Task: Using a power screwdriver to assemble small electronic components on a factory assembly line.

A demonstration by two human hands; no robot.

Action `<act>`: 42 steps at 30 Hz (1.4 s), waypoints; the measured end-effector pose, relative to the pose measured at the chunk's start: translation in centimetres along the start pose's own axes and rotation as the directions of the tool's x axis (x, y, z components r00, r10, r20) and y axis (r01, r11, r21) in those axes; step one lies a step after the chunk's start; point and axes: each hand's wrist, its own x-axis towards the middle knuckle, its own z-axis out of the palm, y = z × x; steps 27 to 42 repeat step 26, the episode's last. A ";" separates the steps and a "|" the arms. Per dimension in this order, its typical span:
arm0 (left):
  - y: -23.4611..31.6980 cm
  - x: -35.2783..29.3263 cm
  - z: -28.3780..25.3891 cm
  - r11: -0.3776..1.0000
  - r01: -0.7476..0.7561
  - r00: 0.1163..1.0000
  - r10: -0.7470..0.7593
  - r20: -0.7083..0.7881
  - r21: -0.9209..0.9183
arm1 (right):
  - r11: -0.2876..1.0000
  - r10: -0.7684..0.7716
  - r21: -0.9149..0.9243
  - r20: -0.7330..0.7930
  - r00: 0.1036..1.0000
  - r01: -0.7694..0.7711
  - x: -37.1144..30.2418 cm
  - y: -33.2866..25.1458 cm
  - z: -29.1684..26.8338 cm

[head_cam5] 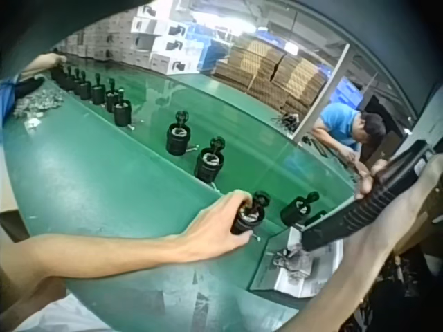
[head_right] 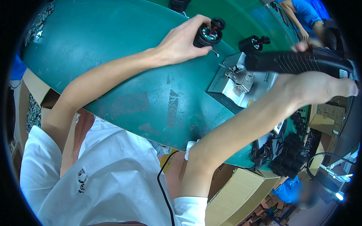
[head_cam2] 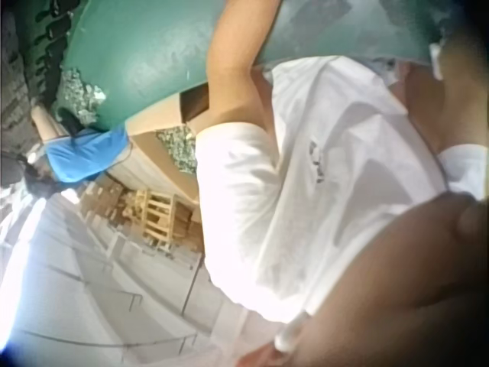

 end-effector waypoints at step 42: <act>-0.2 -0.1 -0.4 0.955 -0.015 0.928 0.123 0.352 -0.295 | 0.999 -0.044 0.025 0.116 0.992 0.042 1.2 1.5 -0.5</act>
